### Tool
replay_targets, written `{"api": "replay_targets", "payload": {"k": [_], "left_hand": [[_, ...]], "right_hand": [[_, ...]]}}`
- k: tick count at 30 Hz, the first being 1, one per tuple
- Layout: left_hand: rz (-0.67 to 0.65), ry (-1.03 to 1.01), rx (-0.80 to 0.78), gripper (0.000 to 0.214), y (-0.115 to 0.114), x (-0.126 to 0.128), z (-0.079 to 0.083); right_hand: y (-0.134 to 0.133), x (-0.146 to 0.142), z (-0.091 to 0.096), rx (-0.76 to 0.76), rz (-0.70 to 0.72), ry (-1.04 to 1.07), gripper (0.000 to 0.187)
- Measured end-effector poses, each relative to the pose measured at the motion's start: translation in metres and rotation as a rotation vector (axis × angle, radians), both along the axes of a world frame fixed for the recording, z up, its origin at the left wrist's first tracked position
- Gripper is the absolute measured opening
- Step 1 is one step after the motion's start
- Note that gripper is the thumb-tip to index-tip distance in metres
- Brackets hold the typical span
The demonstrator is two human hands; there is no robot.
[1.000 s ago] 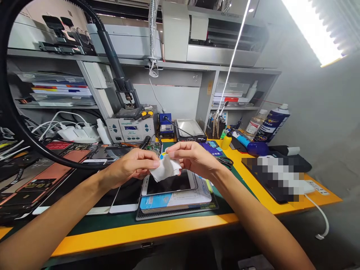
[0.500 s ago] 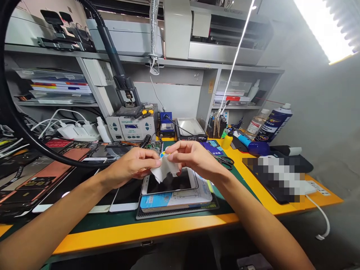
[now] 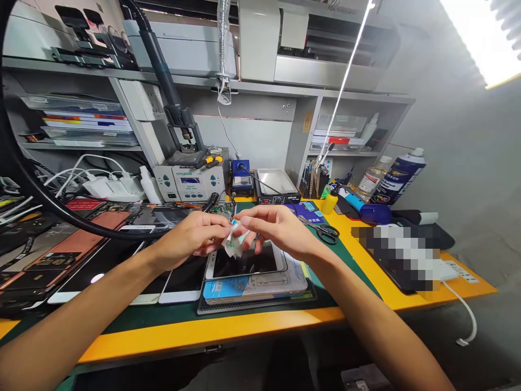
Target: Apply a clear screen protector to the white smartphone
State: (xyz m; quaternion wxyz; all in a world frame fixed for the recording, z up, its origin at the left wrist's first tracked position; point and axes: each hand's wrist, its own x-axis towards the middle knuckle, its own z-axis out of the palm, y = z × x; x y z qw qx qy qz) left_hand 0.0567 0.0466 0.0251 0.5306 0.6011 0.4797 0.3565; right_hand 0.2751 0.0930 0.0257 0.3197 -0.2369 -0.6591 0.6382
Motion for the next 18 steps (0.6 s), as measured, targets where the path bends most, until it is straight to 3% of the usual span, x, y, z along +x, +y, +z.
{"api": "replay_targets", "payload": {"k": [7, 11, 18], "left_hand": [[-0.027, -0.05, 0.044, 0.036, 0.0008, -0.0026, -0.0002], [-0.019, 0.06, 0.116, 0.029, 0.001, -0.0026, 0.0006], [0.022, 0.002, 0.096, 0.023, 0.0019, -0.0053, 0.0031]], "right_hand": [[-0.0026, 0.0016, 0.0023, 0.001, 0.026, -0.012, 0.043], [-0.0019, 0.0028, 0.0022, -0.016, 0.022, -0.001, 0.044], [0.0026, 0.0049, 0.0038, 0.038, -0.165, -0.067, 0.038]]}}
